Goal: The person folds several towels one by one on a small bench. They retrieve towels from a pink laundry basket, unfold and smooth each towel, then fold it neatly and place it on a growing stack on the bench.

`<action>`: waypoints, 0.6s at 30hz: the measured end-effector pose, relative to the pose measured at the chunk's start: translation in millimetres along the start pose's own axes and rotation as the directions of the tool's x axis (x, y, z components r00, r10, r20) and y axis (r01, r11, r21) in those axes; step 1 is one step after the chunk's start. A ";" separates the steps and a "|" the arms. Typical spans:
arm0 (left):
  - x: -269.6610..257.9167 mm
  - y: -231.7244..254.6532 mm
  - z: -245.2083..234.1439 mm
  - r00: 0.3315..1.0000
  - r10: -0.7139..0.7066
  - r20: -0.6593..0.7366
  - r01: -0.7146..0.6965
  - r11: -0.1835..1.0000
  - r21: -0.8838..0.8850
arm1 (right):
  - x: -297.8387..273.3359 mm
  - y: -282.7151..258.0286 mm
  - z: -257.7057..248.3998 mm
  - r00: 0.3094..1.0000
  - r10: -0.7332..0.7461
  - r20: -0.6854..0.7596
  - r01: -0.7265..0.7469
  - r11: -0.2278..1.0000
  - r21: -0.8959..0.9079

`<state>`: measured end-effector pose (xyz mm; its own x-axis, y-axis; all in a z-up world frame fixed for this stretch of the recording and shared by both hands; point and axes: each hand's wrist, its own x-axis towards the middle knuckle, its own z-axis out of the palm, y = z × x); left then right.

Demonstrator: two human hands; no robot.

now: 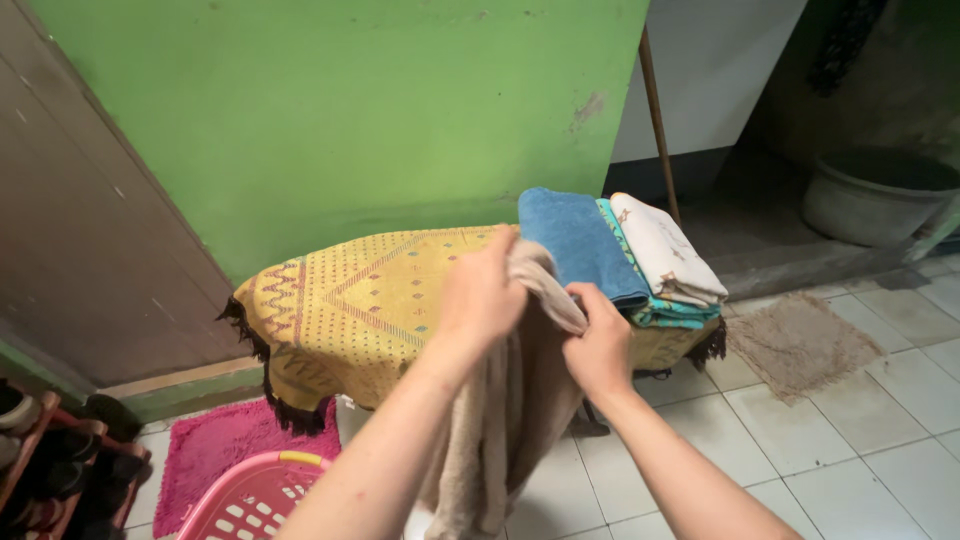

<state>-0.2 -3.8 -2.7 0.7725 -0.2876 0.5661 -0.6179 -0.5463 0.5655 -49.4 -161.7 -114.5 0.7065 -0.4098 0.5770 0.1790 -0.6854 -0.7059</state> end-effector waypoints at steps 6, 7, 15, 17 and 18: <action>11.1 -10.8 -58.9 0.981 0.010 -0.192 0.003 0.998 0.064 | -53.9 106.8 5.4 0.866 0.424 0.266 -0.272 0.845 -0.461; 14.5 -14.2 -70.5 0.977 0.006 -0.211 0.012 0.996 0.084 | -66.2 128.9 6.3 0.869 0.433 0.241 -0.305 0.851 -0.427; 3.8 -92.4 -121.3 0.989 -0.024 -0.144 0.099 0.834 0.543 | -40.3 200.1 9.2 0.948 0.133 -0.290 -0.167 0.982 -0.094; -5.2 -129.5 -136.6 0.993 -0.082 -0.090 0.121 0.712 0.692 | -26.4 182.6 -28.3 0.975 0.210 -0.077 -0.221 0.956 -0.193; -13.4 -148.4 -143.4 0.990 -0.117 -0.085 0.141 0.644 0.752 | -15.1 172.9 -50.7 0.998 0.023 0.066 -0.001 0.950 -0.314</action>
<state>60.1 194.0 -8.3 0.8240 -0.1537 0.5454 -0.1787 -0.9839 -0.0074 -63.8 -304.5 -224.5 0.7539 -0.3851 0.5323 -0.0458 -0.8390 -0.5422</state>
